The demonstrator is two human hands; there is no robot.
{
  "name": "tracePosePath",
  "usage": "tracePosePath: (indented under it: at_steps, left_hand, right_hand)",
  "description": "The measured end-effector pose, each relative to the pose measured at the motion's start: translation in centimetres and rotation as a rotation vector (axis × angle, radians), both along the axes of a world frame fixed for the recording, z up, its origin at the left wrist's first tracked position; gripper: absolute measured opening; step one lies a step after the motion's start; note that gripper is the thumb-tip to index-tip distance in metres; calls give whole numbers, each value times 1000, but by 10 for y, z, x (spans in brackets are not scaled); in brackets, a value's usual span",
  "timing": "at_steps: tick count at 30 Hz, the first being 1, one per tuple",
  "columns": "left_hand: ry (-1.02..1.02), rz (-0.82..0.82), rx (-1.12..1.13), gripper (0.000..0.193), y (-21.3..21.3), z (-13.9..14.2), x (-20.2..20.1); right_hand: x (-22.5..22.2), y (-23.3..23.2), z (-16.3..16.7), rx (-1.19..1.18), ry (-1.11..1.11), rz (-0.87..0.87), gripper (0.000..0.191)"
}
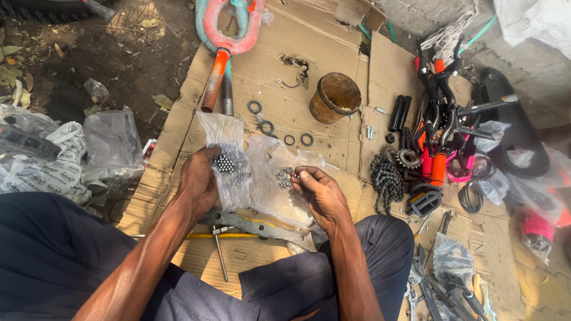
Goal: The person sits on a cardboard sheet and applies grease to several metal washers using a small brush from a tin. They then open a plastic bag containing ball bearings and arrange them on the cardboard. The workspace includes bicycle parts and tools.
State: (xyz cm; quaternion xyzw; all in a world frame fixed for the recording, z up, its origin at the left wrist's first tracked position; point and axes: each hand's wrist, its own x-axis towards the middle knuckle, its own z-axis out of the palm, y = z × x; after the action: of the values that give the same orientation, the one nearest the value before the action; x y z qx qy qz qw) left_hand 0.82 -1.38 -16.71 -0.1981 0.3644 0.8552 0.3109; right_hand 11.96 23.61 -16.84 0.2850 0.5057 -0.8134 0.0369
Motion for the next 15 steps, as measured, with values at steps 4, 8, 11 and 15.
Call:
tracePosePath:
  at_steps: [4,8,11,15]
  left_hand:
    - [-18,1,-39,33,0,-6,0]
    - [-8,2,2,32,0,-9,0]
    - [-32,-5,-3,33,-1,-10,1]
    - [-30,-9,-9,33,-1,-7,1]
  right_hand:
    - [-9,-27,21,419,160,138,21]
    - [-26,-70,47,598,349,307,23]
    - [-37,-87,61,835,170,340,26]
    - [-27,-71,60,1001,35,317,26]
